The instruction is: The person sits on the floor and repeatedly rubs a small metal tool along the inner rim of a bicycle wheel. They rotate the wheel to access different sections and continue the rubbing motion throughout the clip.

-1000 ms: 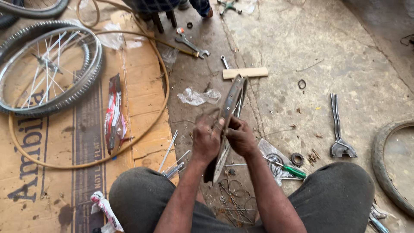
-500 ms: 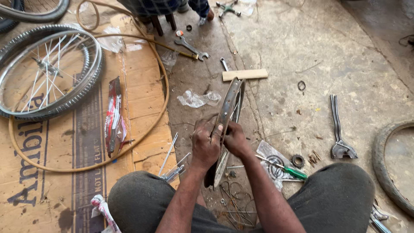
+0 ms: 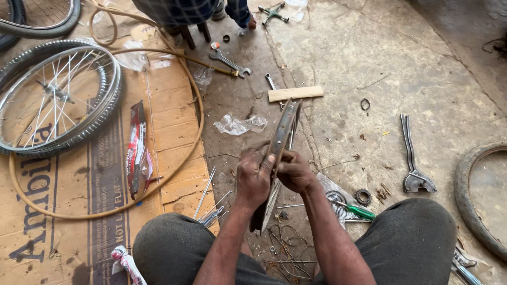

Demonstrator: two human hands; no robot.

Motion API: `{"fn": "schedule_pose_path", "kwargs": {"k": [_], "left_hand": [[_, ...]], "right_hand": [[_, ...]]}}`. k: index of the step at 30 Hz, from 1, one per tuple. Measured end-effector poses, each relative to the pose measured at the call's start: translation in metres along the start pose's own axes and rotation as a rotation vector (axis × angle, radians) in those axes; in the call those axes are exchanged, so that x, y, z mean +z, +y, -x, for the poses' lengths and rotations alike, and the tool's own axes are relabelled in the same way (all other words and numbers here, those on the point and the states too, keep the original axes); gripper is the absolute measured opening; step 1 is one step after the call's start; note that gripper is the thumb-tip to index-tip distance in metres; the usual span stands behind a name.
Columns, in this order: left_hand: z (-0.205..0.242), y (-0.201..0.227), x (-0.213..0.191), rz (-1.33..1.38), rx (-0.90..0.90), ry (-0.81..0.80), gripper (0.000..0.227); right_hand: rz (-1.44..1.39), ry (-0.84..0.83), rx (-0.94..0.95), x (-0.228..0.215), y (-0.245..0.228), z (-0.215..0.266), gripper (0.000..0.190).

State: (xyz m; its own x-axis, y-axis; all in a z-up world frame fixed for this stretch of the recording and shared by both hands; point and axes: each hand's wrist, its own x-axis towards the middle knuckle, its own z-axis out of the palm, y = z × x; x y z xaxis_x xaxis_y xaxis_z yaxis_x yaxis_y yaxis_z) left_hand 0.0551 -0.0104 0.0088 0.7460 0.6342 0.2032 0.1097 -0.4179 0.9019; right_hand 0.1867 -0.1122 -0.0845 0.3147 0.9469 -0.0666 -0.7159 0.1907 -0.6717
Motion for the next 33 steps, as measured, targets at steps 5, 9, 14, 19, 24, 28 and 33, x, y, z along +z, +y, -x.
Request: {"fn": "schedule_pose_path", "kwargs": {"k": [5, 9, 14, 19, 24, 28, 33], "left_hand": [[0.003, -0.009, -0.003, 0.006, -0.039, 0.026, 0.028], [0.008, -0.006, -0.006, -0.083, 0.050, 0.081, 0.027], [0.006, -0.001, -0.006, -0.057, 0.008, 0.117, 0.027], [0.007, 0.000, 0.005, -0.096, -0.052, 0.150, 0.027], [0.000, 0.000, 0.004, -0.119, -0.035, 0.144, 0.028], [-0.010, 0.006, 0.009, -0.089, -0.047, 0.084, 0.027], [-0.014, 0.018, 0.014, -0.024, 0.071, 0.155, 0.025]], "right_hand": [[0.275, 0.170, -0.048, 0.034, -0.004, 0.003, 0.034], [0.778, 0.287, 0.020, 0.042, -0.017, 0.011, 0.022], [1.279, 0.432, -0.315, 0.040, 0.003, -0.003, 0.021], [1.238, 0.444, -0.783, 0.044, 0.028, -0.008, 0.019], [0.874, 0.269, 0.020, 0.010, -0.011, 0.009, 0.020], [0.194, -0.030, 0.000, -0.007, -0.023, 0.007, 0.026], [-0.055, 0.060, 0.012, -0.011, -0.015, 0.005, 0.037]]}}
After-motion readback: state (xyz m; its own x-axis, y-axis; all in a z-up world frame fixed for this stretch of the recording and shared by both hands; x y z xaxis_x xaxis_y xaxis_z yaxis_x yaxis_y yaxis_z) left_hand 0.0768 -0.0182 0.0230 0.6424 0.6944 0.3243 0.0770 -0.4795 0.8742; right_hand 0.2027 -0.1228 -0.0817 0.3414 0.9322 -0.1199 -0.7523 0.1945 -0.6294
